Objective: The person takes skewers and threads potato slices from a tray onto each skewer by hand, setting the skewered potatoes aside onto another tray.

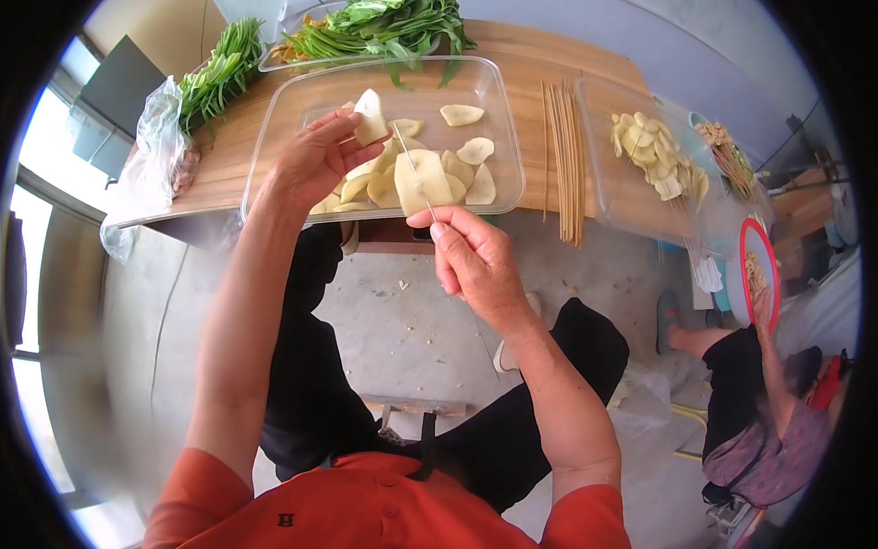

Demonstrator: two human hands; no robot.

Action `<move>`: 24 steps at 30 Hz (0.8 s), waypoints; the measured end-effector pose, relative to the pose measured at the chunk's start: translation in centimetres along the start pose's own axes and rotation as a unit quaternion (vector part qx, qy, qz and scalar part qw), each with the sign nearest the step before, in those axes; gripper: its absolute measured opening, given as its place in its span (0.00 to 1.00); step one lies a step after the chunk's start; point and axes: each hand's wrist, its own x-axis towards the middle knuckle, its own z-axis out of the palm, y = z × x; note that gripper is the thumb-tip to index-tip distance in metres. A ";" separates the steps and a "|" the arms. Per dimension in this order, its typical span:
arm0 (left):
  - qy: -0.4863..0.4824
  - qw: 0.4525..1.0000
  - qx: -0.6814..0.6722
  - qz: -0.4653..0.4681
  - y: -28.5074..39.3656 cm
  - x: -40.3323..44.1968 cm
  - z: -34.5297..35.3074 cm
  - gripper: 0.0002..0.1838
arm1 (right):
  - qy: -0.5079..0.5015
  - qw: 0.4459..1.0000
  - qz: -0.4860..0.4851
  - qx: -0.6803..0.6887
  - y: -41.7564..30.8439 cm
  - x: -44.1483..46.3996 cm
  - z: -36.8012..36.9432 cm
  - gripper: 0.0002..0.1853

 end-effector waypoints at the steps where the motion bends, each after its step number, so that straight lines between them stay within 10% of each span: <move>1: 0.011 1.000 -0.014 0.001 0.0 -0.1 0.5 0.10 | -0.007 1.000 0.001 0.002 0.0 0.1 0.2 0.13; 24: -0.033 0.998 0.026 0.047 -1.1 0.4 1.0 0.08 | -0.002 0.999 0.033 0.015 0.5 0.6 0.7 0.17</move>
